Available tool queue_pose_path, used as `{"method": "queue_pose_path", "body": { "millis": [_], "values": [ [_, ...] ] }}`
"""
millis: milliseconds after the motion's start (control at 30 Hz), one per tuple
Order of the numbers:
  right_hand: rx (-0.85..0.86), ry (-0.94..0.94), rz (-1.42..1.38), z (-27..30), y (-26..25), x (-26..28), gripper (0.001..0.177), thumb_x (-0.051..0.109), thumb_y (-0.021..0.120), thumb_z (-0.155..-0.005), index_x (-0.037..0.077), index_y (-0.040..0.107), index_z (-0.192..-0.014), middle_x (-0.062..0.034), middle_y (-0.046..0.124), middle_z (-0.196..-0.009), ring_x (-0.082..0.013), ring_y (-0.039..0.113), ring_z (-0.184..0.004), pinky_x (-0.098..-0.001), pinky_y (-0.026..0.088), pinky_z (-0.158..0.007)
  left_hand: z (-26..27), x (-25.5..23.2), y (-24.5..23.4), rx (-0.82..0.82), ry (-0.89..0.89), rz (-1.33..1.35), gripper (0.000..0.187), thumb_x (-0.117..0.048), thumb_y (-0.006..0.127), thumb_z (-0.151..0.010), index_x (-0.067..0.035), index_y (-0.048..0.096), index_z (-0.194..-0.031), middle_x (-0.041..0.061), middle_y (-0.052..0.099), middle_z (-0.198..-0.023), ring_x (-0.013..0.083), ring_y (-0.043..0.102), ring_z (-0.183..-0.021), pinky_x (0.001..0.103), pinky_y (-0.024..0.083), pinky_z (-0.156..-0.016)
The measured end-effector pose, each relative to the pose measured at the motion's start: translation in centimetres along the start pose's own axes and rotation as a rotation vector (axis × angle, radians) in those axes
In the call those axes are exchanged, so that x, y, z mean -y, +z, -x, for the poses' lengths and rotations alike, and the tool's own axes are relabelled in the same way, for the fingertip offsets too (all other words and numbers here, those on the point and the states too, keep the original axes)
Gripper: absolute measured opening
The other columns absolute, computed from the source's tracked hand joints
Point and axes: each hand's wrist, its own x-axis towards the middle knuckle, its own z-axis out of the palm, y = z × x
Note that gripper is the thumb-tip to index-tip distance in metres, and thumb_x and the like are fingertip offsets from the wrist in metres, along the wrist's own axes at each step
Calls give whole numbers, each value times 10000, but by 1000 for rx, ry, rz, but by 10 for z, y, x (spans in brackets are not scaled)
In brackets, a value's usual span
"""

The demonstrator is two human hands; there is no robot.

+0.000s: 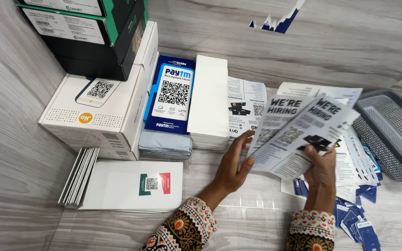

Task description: The person sorts through a stack of printed flyers and cards on a tiled floor, unfolding and separating them into piles. They handle Paytm and hiring flyers, placing sorted items into a nearby basket.

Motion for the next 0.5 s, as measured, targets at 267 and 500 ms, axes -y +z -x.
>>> {"method": "queue_pose_path", "body": {
  "millis": [267, 500],
  "values": [
    [11, 164, 198, -2, 27, -23, 679, 94, 802, -739, 89, 563, -1375, -112, 713, -1223, -222, 665, -1183, -405, 523, -1062, -2, 17, 9, -77, -213, -85, 507, -194, 452, -1075, 25, 350, -1520, 257, 576, -1411, 352, 616, -1297, 446, 531, -1049],
    [62, 198, 221, -3, 25, -25, 469, 35, 753, -808, 83, 620, -1256, -107, 732, -1158, -214, 683, -1122, -424, 546, -1029, -5, 10, 10, -108, -126, -182, 512, -132, 492, -1036, 87, 337, -1472, 283, 555, -1357, 384, 621, -1215, 465, 518, -1003]
  ]
}}
